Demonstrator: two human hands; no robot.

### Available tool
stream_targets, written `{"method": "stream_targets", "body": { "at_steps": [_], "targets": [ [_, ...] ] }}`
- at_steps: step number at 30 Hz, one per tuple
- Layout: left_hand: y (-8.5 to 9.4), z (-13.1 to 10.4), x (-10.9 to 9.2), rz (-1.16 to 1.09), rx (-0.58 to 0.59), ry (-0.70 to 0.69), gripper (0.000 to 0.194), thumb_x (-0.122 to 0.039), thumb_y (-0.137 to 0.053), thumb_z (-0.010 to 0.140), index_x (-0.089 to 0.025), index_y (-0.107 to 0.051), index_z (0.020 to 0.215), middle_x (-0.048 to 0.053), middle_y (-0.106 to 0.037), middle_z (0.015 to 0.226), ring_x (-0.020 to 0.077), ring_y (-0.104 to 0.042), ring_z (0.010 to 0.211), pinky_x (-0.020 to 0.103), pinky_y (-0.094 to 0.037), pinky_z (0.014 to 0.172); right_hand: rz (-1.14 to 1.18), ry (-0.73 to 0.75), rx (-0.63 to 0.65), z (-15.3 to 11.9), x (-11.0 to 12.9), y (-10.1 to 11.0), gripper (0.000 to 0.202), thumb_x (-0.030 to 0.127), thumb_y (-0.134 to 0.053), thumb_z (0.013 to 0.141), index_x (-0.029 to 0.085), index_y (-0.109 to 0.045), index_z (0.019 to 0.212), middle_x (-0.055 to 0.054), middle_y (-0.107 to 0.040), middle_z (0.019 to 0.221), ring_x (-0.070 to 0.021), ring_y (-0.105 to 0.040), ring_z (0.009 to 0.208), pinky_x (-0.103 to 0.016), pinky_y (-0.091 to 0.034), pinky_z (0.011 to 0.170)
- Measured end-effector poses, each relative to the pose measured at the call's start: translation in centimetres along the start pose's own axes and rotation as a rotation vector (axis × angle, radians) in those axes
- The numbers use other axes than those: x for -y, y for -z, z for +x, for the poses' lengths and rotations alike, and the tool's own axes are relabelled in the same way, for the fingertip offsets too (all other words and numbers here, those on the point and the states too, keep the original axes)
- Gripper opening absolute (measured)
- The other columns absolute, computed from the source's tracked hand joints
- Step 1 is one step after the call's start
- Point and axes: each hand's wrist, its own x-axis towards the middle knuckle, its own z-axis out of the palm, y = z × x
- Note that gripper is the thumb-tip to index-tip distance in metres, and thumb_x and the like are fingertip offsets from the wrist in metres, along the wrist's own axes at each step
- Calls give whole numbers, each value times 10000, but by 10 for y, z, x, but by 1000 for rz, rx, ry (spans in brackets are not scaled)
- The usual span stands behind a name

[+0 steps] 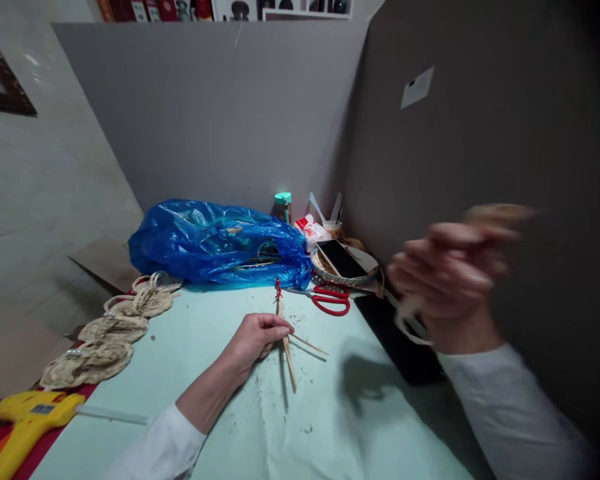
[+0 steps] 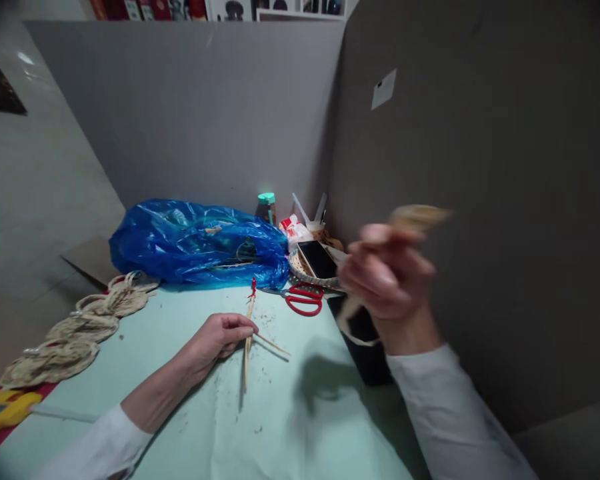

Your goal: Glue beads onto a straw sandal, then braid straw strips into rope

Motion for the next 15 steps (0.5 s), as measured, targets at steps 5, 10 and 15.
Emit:
{"method": "stream_targets", "body": {
  "at_steps": [5,10,15],
  "targets": [
    [0,-2,1,38,11,-8,261,-287,-709,636,-91,-707,809,-86,-357,431,28,-165,388,259,-44,438,392,-286,179,19,-66,-48,258,377,-602,776,122,-638,765,4,-471,616,-63,-294,482,-188,-252,404],
    [-3,-6,-1,21,-16,-9,264,-283,-725,613,-90,-721,793,-74,-376,439,31,-174,401,266,-50,455,508,-369,142,14,-108,-62,72,212,-612,794,144,-601,774,-39,-606,791,-109,-534,704,-238,-469,690],
    [-6,-8,-6,-25,-7,-15,278,-266,-744,595,-86,-732,807,-64,-414,457,29,-150,422,269,-50,465,531,-390,196,2,-104,-67,103,168,-653,803,162,-589,883,-62,-658,890,-124,-608,776,-271,-493,756]
  ]
}}
